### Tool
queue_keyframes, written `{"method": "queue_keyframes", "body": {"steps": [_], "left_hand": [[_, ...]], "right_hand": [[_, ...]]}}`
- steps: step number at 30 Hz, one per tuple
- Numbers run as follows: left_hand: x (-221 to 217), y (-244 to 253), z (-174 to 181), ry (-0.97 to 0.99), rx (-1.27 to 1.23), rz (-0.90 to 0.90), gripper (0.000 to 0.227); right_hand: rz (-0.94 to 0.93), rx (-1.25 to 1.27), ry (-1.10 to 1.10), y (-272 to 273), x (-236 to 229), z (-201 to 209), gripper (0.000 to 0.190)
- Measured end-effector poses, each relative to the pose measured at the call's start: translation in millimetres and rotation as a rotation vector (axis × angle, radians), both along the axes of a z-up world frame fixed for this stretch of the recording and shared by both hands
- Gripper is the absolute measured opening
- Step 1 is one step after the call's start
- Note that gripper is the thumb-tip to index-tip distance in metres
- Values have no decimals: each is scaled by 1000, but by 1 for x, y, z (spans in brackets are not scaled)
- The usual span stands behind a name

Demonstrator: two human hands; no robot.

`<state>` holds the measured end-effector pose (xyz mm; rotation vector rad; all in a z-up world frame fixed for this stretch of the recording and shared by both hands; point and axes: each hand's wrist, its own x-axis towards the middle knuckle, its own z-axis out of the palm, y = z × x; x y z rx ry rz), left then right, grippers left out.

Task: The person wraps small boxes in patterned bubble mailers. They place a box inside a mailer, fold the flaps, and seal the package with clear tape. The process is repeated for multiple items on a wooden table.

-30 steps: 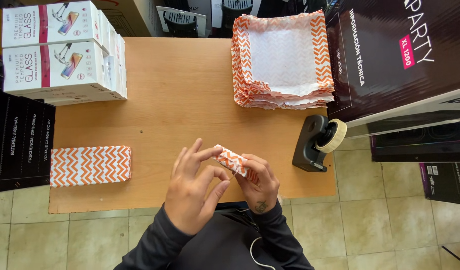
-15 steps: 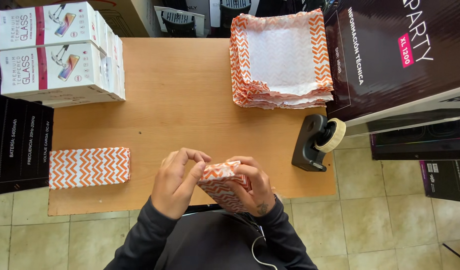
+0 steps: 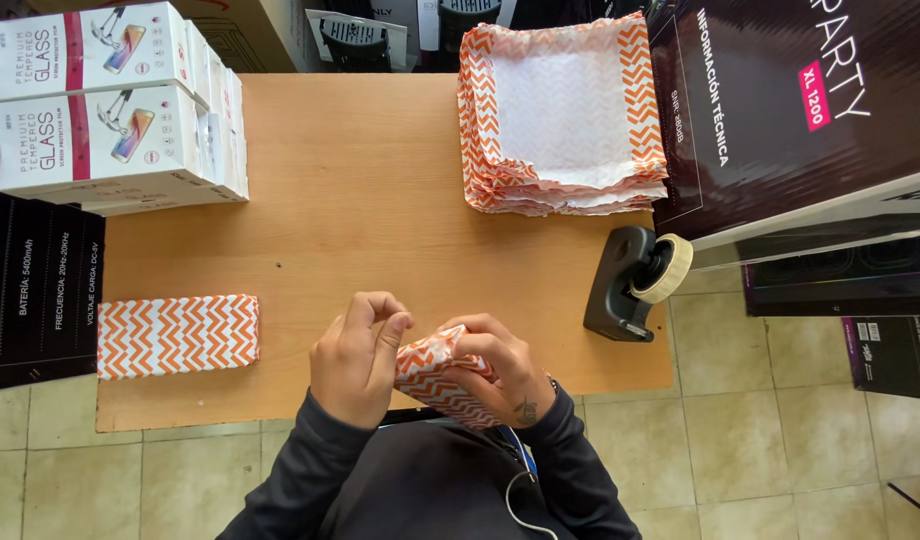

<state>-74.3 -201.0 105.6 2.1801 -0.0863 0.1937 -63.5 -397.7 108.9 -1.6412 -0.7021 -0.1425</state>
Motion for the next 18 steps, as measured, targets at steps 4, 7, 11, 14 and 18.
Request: {"method": "queue_keyframes", "body": {"steps": [4, 7, 11, 14, 18], "left_hand": [[2, 5, -2, -116, 62, 43, 12], [14, 28, 7, -1, 89, 312, 3], [25, 49, 28, -111, -157, 249, 10], [22, 32, 28, 17, -312, 178, 10], [17, 8, -15, 315, -693, 156, 16]], "right_hand": [[-15, -61, -7, -7, -2, -8, 21], [35, -60, 30, -13, -6, -12, 19], [-42, 91, 152, -19, -10, -46, 22], [-189, 242, 342, -11, -7, -80, 27], [-629, 274, 764, 4, -6, -158, 40]]}}
